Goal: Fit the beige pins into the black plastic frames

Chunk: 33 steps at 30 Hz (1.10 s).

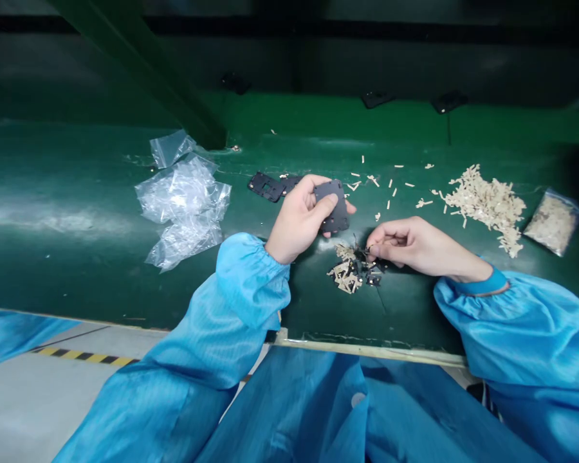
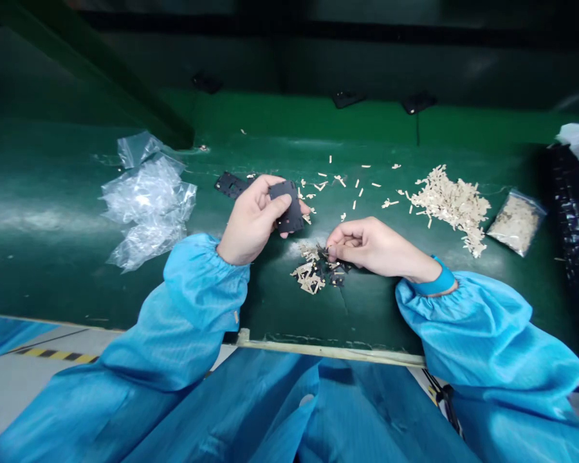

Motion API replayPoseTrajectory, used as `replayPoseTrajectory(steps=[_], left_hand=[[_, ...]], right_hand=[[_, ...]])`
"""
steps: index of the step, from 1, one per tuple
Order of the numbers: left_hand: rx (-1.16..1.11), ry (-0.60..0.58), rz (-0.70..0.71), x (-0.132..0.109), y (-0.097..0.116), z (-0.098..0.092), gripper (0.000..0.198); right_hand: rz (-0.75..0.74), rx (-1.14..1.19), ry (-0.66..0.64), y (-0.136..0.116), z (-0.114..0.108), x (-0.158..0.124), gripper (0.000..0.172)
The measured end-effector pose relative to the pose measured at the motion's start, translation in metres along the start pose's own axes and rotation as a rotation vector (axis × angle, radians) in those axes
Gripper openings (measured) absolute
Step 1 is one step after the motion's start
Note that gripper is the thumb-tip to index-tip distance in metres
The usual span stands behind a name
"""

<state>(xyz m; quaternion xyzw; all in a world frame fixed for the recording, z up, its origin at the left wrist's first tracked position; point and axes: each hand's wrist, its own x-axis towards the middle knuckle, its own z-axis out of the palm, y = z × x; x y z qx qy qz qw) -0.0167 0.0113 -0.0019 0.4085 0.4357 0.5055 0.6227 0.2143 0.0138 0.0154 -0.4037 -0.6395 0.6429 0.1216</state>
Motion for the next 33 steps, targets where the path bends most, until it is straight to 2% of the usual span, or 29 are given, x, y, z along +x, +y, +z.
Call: replayPoseTrajectory(steps=[5, 10, 13, 16, 19, 22, 25, 28, 31, 33], left_hand=[[0.208, -0.152, -0.040, -0.009, -0.004, 0.004, 0.022], [0.593, -0.280, 0.075, -0.011, -0.003, 0.001, 0.027], [0.763, -0.388, 0.071, -0.011, 0.002, -0.001, 0.035], [0.791, -0.464, 0.028, -0.012, 0.006, -0.001, 0.035], [0.686, -0.517, -0.064, -0.012, 0.008, -0.002, 0.021], [0.519, -0.485, -0.153, -0.010, 0.007, -0.004, 0.011], [0.467, -0.377, -0.104, -0.009, 0.008, -0.003, 0.015], [0.435, -0.352, -0.076, -0.010, 0.008, 0.003, 0.024], [0.496, -0.345, -0.083, -0.013, 0.008, 0.008, 0.029], [0.597, -0.351, -0.117, -0.014, 0.008, 0.009, 0.026]], right_hand=[[-0.014, 0.019, 0.012, 0.004, 0.000, 0.002, 0.015], [-0.020, 0.015, 0.030, 0.008, 0.002, 0.004, 0.007], [0.001, 0.017, 0.061, 0.006, 0.003, 0.004, 0.005], [0.049, 0.068, 0.112, 0.003, 0.001, 0.003, 0.004], [0.053, 0.108, 0.136, 0.001, -0.001, 0.002, 0.008], [0.050, 0.102, 0.107, 0.001, -0.003, 0.001, 0.009], [0.063, 0.107, 0.078, 0.001, -0.002, 0.002, 0.009], [0.070, 0.099, 0.066, 0.002, 0.000, 0.002, 0.008], [0.062, 0.082, 0.081, 0.002, 0.002, 0.003, 0.003], [0.061, 0.093, 0.124, 0.003, 0.001, 0.003, 0.001]])
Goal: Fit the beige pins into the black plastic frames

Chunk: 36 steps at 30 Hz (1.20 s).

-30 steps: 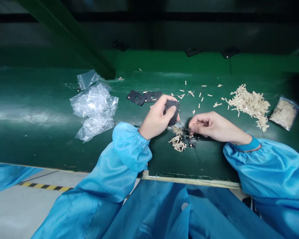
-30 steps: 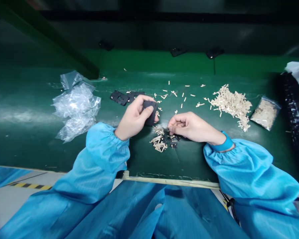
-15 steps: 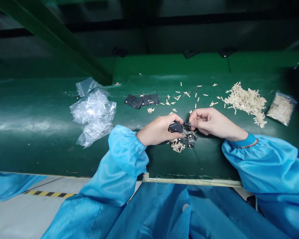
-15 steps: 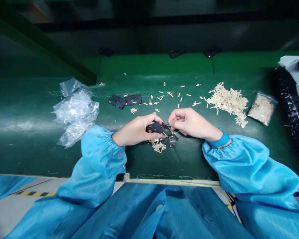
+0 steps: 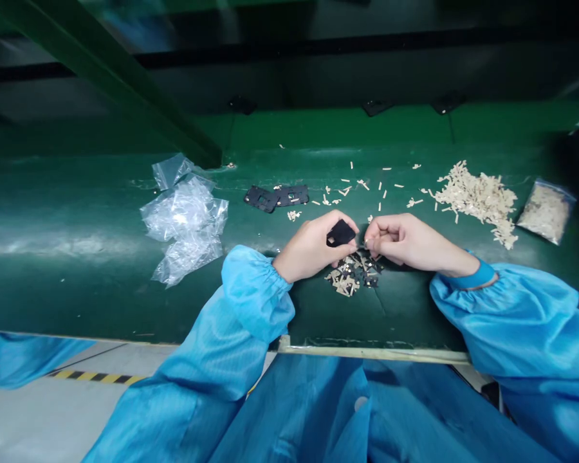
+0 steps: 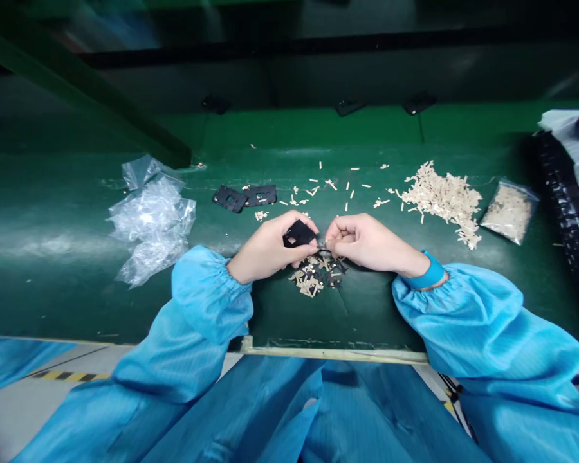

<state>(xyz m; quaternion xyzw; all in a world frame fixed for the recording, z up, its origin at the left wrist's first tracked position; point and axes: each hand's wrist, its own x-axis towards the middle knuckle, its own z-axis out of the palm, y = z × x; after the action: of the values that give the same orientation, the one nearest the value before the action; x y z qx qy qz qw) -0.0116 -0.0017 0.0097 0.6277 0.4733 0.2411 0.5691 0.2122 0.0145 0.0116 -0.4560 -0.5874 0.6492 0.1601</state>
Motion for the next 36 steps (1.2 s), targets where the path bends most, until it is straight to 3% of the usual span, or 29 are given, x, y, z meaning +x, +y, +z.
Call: replayPoseTrajectory(steps=[5, 9, 12, 15, 17, 20, 22, 25, 27, 29, 32, 36], left_hand=[[0.006, -0.137, -0.119, -0.001, 0.000, -0.005, 0.019], [-0.054, 0.001, -0.040, 0.001, -0.003, -0.005, 0.020], [-0.170, 0.073, -0.082, 0.003, -0.003, -0.004, 0.029], [-0.393, 0.039, -0.154, 0.002, 0.000, -0.004, 0.025], [-0.470, 0.015, -0.174, 0.002, 0.001, -0.004, 0.025], [-0.436, 0.055, -0.176, 0.001, 0.002, -0.002, 0.031], [-0.377, 0.121, -0.148, 0.001, 0.002, -0.001, 0.032], [-0.274, 0.230, -0.063, 0.002, 0.001, 0.001, 0.031], [-0.208, 0.268, -0.013, 0.003, 0.000, 0.003, 0.030], [-0.153, 0.278, 0.008, 0.003, -0.003, 0.005, 0.029], [-0.093, 0.290, 0.021, 0.003, -0.006, 0.008, 0.026], [-0.015, 0.357, 0.086, 0.004, -0.009, 0.011, 0.023]], right_hand=[[-0.045, 0.012, 0.062, 0.001, -0.003, 0.001, 0.012], [-0.153, -0.090, 0.142, 0.005, 0.003, 0.001, 0.020], [-0.447, -0.393, 0.329, 0.013, 0.009, 0.000, 0.014], [-0.787, -0.779, 0.436, 0.022, 0.011, -0.003, 0.018], [-0.917, -0.970, 0.454, 0.026, 0.010, -0.005, 0.026], [-0.996, -1.113, 0.436, 0.027, 0.011, -0.008, 0.032], [-0.938, -1.009, 0.463, 0.023, 0.014, -0.007, 0.031], [-0.640, -0.615, 0.522, 0.017, 0.018, -0.003, 0.020], [-0.428, -0.378, 0.461, 0.015, 0.019, 0.001, 0.019], [-0.312, -0.228, 0.365, 0.015, 0.020, 0.004, 0.020], [-0.279, -0.128, 0.311, 0.016, 0.024, 0.005, 0.018], [-0.284, -0.094, 0.356, 0.016, 0.029, 0.006, 0.016]])
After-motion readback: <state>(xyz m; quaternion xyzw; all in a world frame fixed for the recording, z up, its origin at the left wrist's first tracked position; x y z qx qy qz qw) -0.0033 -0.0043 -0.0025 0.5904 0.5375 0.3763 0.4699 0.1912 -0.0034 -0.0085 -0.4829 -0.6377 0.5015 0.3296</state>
